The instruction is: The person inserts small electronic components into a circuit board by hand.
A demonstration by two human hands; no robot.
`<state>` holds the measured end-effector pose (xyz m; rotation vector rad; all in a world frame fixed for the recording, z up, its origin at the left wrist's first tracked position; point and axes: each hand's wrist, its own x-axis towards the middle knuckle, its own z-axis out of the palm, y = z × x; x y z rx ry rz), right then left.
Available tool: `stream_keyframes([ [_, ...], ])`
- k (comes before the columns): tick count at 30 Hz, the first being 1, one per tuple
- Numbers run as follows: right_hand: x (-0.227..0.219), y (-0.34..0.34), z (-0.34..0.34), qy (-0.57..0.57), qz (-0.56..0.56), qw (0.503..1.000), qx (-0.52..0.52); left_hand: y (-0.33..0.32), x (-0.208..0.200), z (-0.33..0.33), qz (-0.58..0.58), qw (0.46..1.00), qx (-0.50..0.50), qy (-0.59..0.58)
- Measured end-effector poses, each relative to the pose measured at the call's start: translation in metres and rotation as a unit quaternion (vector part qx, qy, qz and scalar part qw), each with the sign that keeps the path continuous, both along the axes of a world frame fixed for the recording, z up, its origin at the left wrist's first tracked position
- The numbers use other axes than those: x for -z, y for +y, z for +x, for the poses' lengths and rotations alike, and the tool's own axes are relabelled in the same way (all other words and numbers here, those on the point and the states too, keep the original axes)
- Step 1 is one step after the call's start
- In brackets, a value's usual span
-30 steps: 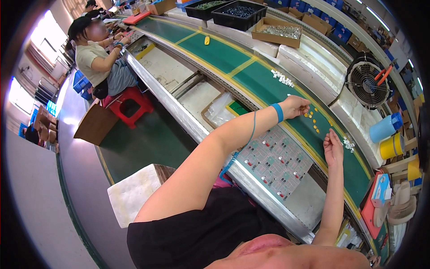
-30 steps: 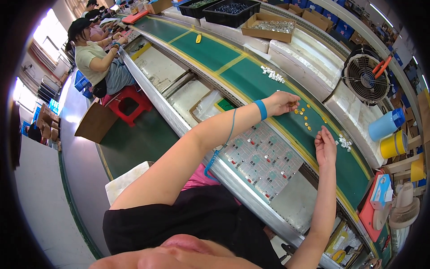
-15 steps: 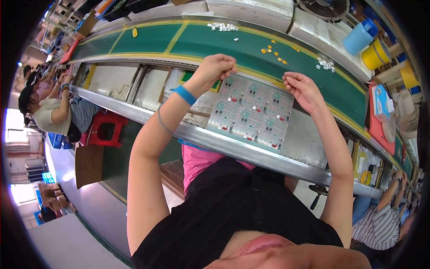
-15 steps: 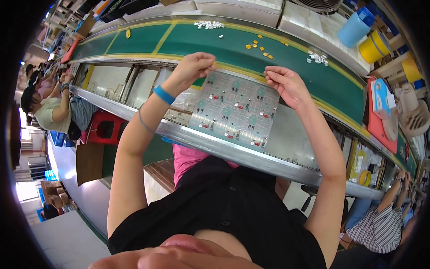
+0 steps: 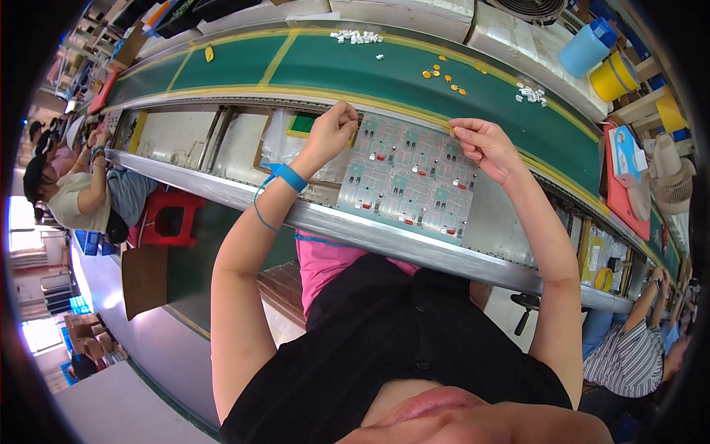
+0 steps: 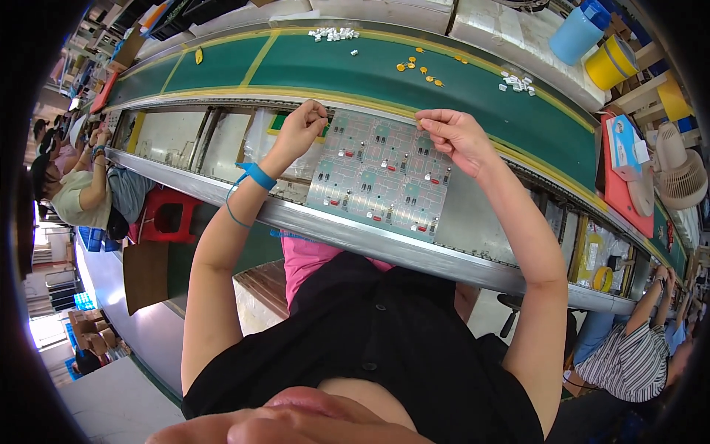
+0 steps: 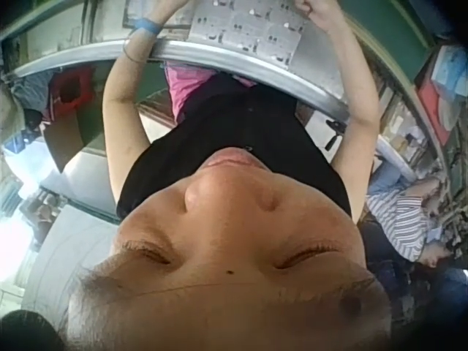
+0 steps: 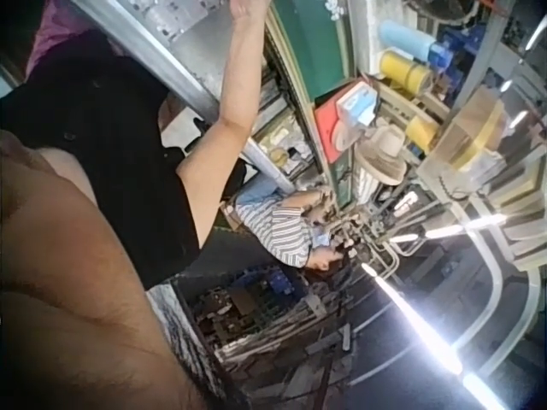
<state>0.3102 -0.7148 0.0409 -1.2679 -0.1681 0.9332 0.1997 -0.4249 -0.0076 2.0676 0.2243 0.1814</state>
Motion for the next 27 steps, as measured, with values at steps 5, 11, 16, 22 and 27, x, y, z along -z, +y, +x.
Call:
stream_keyframes([
  [5, 0.001, -0.001, 0.001, 0.006, -0.012, 1.0, 0.006, 0.0, -0.001, 0.001, -0.005, 1.0, 0.009, -0.003],
  [11, 0.003, 0.002, 0.0, 0.017, -0.006, 1.0, 0.006, -0.001, -0.001, 0.001, -0.011, 1.0, 0.017, -0.013],
  [16, 0.005, 0.0, 0.0, 0.016, -0.007, 1.0, 0.007, -0.007, -0.008, -0.001, 0.02, 1.0, 0.015, -0.012],
  [22, 0.006, 0.0, 0.001, 0.007, -0.02, 1.0, 0.006, -0.01, -0.017, -0.002, 0.176, 0.983, 0.051, -0.016],
  [27, -0.002, 0.005, -0.001, -0.1, -0.094, 0.99, -0.029, -0.016, -0.021, -0.004, 0.346, 0.928, 0.109, -0.086],
])
